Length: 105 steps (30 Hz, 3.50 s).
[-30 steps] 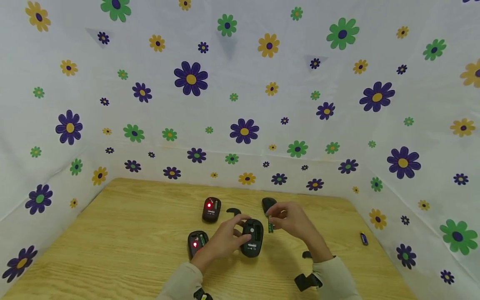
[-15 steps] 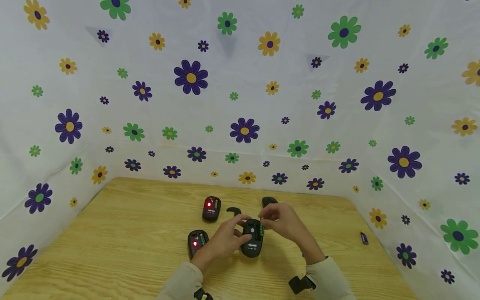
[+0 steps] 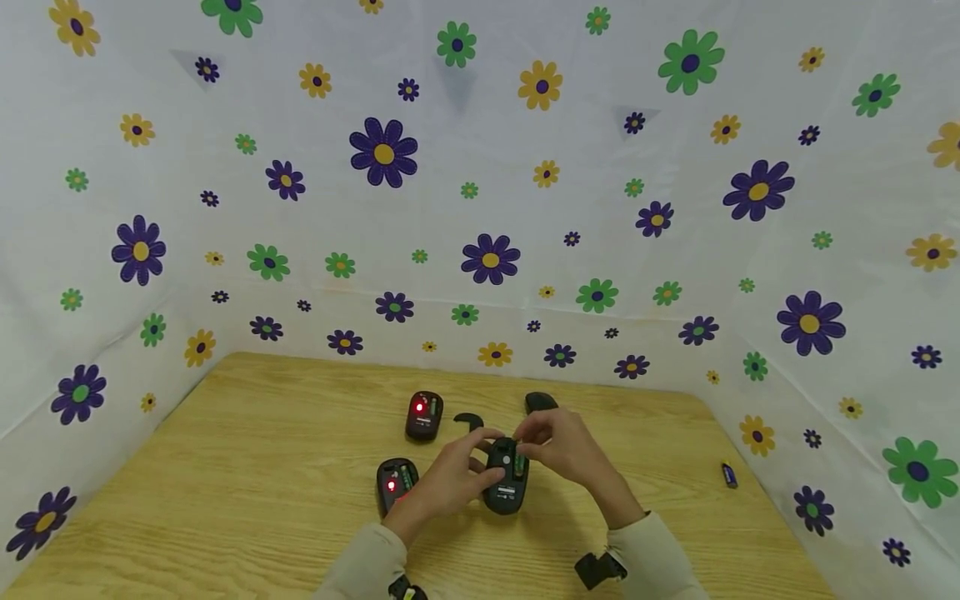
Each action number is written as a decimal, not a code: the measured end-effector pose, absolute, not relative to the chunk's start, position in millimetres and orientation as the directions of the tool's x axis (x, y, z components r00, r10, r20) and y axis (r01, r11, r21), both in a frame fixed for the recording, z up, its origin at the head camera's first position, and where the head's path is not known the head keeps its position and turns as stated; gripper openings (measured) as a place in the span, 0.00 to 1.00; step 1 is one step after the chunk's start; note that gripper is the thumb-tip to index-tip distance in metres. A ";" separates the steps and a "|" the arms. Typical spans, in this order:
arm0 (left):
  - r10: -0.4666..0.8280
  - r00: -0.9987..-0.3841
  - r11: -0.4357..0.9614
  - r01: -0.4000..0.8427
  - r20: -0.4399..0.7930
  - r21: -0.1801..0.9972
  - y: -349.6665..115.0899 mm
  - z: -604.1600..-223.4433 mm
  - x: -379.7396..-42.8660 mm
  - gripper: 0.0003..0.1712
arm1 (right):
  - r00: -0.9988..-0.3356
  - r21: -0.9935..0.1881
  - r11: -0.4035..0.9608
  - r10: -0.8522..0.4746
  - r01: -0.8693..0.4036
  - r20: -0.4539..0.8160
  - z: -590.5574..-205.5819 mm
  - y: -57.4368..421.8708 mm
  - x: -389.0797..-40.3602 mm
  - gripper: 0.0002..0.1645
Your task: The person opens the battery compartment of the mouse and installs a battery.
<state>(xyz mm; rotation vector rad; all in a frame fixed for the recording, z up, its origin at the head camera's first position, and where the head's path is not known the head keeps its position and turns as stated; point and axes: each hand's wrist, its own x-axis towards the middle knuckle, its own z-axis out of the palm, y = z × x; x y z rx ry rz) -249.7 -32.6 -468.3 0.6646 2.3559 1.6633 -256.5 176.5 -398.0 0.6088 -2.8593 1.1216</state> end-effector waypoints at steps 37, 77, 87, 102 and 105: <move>0.439 -0.888 0.254 0.266 0.135 0.930 -33.0 -468.4 -249.6 0.26 | -0.917 -0.749 0.606 -0.398 -0.270 0.009 -413.1 178.4 -256.6 0.17; 0.427 -0.894 0.252 0.263 0.137 0.931 -28.8 -466.1 -249.9 0.26 | -0.926 -0.719 0.636 -0.376 -0.279 0.027 -417.0 173.1 -258.1 0.14; 0.436 -0.882 0.270 0.316 0.177 0.909 -27.6 -469.2 -252.0 0.23 | -0.923 -0.704 0.646 -0.384 -0.294 0.033 -411.8 174.6 -255.1 0.14; 0.435 -0.881 0.259 0.319 0.185 0.912 -24.4 -469.6 -249.5 0.21 | -0.924 -0.719 0.635 -0.381 -0.282 0.026 -413.4 178.6 -253.3 0.15; 0.435 -0.883 0.258 0.311 0.177 0.915 -23.7 -468.8 -248.9 0.22 | -0.925 -0.720 0.636 -0.379 -0.277 0.021 -413.3 179.8 -252.8 0.15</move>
